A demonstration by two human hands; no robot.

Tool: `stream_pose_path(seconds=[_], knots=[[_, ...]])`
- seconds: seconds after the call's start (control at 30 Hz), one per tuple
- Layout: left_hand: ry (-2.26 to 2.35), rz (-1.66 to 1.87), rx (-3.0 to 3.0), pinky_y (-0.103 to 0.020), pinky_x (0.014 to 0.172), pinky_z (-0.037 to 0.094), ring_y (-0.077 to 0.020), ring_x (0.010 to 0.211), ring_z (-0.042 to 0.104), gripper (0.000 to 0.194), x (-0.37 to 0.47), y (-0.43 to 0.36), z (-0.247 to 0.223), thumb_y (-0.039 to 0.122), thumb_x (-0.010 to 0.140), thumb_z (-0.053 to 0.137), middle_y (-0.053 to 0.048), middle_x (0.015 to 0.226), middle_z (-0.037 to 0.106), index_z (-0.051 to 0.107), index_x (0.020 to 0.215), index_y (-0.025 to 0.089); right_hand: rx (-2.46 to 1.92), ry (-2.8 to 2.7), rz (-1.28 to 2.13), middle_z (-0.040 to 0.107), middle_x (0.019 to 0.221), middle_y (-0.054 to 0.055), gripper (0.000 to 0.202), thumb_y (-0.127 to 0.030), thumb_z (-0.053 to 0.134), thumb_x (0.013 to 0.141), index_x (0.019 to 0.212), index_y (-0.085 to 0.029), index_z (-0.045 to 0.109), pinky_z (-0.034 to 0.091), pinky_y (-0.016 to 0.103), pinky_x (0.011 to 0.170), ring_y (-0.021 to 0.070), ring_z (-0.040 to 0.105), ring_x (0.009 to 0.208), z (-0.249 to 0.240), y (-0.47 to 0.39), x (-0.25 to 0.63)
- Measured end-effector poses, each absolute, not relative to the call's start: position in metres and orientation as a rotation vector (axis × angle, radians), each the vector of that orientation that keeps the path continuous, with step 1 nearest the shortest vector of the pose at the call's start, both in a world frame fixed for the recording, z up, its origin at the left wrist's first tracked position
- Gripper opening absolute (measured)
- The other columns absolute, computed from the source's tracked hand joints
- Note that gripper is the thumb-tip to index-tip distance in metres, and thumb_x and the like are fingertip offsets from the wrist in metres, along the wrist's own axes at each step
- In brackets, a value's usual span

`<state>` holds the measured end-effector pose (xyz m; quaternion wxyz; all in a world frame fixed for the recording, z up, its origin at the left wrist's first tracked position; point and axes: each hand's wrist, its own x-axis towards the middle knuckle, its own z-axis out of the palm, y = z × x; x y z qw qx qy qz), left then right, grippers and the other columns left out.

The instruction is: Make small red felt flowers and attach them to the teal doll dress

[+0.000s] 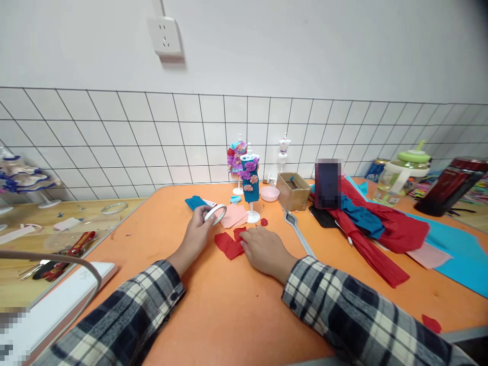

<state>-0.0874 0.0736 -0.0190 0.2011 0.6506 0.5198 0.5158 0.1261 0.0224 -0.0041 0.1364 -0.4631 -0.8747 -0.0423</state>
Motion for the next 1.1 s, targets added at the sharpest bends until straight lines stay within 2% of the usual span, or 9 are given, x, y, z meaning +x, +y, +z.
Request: stream_pose_path(seconds=[0.1,0.23,0.4,0.53,0.67,0.77,0.83,0.97,1.1], knots=[[1.464,1.439,1.864,-0.036,0.083,0.048,-0.0225,0.096,0.063,0.039,-0.087,0.076,-0.018,0.028,0.084,0.053,-0.005,0.105,0.063,0.043,0.121,0.024,-1.280,-2.507,-0.085,0.066,0.107,0.010,0.037,-0.044,0.042,0.096,0.119,-0.020,0.059,0.042,0.035,0.082,0.0256,0.056,0.101,-0.003,0.020,0.124],[1.612,1.523,1.948,-0.040,0.089,0.047,-0.0240,0.109,0.059,0.035,-0.089,0.080,-0.013,0.024,0.084,0.049,-0.006,0.115,0.061,0.045,0.119,0.027,-1.269,-2.611,-0.069,0.065,0.113,0.014,0.058,-0.063,0.038,0.091,0.127,-0.021,0.056,0.040,0.043,0.083,0.0298,0.057,0.101,-0.005,0.018,0.117],[1.895,1.093,2.411,-0.057,0.099,0.033,-0.0391,0.123,0.041,0.029,-0.088,0.087,-0.010,0.041,0.074,0.067,-0.010,0.136,0.044,0.068,0.100,0.028,-1.265,-2.662,-0.113,0.067,0.108,0.013,0.048,-0.055,0.037,0.096,0.111,-0.018,0.064,0.038,0.046,0.087,0.0286,0.058,0.100,-0.007,0.021,0.116],[1.877,0.596,2.626,-0.053,0.090,0.038,-0.0374,0.110,0.046,0.029,-0.089,0.099,-0.013,0.053,0.076,0.065,-0.010,0.129,0.051,0.075,0.091,0.030,-1.231,-2.647,-0.129,0.067,0.107,0.013,0.054,-0.061,0.038,0.093,0.108,-0.017,0.066,0.036,0.048,0.090,0.0296,0.056,0.102,-0.004,0.022,0.121],[1.822,0.607,2.724,-0.049,0.088,0.039,-0.0339,0.104,0.048,0.028,-0.096,0.108,-0.019,0.050,0.083,0.057,-0.009,0.123,0.057,0.077,0.087,0.030,-1.210,-2.571,-0.137,0.065,0.111,0.013,0.058,-0.064,0.045,0.088,0.116,-0.017,0.062,0.038,0.046,0.086,0.0299,0.054,0.102,-0.004,0.021,0.123],[1.816,0.687,2.748,-0.048,0.086,0.039,-0.0327,0.100,0.048,0.027,-0.098,0.109,-0.024,0.044,0.086,0.056,-0.009,0.118,0.061,0.076,0.089,0.028,-1.203,-2.601,-0.072,0.065,0.109,0.014,0.057,-0.063,0.043,0.090,0.112,-0.014,0.064,0.040,0.044,0.085,0.0286,0.056,0.100,-0.007,0.022,0.122],[1.854,0.811,2.677,-0.046,0.087,0.040,-0.0320,0.100,0.049,0.029,-0.097,0.106,-0.025,0.043,0.087,0.053,-0.009,0.116,0.062,0.076,0.089,0.026,-1.194,-2.625,-0.022,0.066,0.109,0.014,0.057,-0.062,0.040,0.092,0.109,-0.013,0.066,0.039,0.044,0.087,0.0283,0.056,0.101,-0.008,0.024,0.122],[1.901,1.034,2.525,-0.048,0.091,0.039,-0.0327,0.103,0.050,0.032,-0.098,0.094,-0.018,0.044,0.087,0.052,-0.013,0.116,0.061,0.076,0.084,0.023,-1.180,-2.595,0.050,0.064,0.119,0.014,0.057,-0.059,0.038,0.094,0.121,-0.015,0.060,0.036,0.049,0.097,0.0293,0.054,0.111,-0.010,0.027,0.125],[1.694,0.700,2.796,-0.051,0.090,0.037,-0.0333,0.103,0.048,0.027,-0.100,0.075,-0.006,0.042,0.085,0.055,-0.010,0.120,0.061,0.077,0.087,0.028,-1.134,-2.591,0.118,0.061,0.128,0.014,0.057,-0.057,0.040,0.094,0.132,-0.017,0.052,0.027,0.055,0.105,0.0292,0.051,0.120,-0.015,0.030,0.128]])
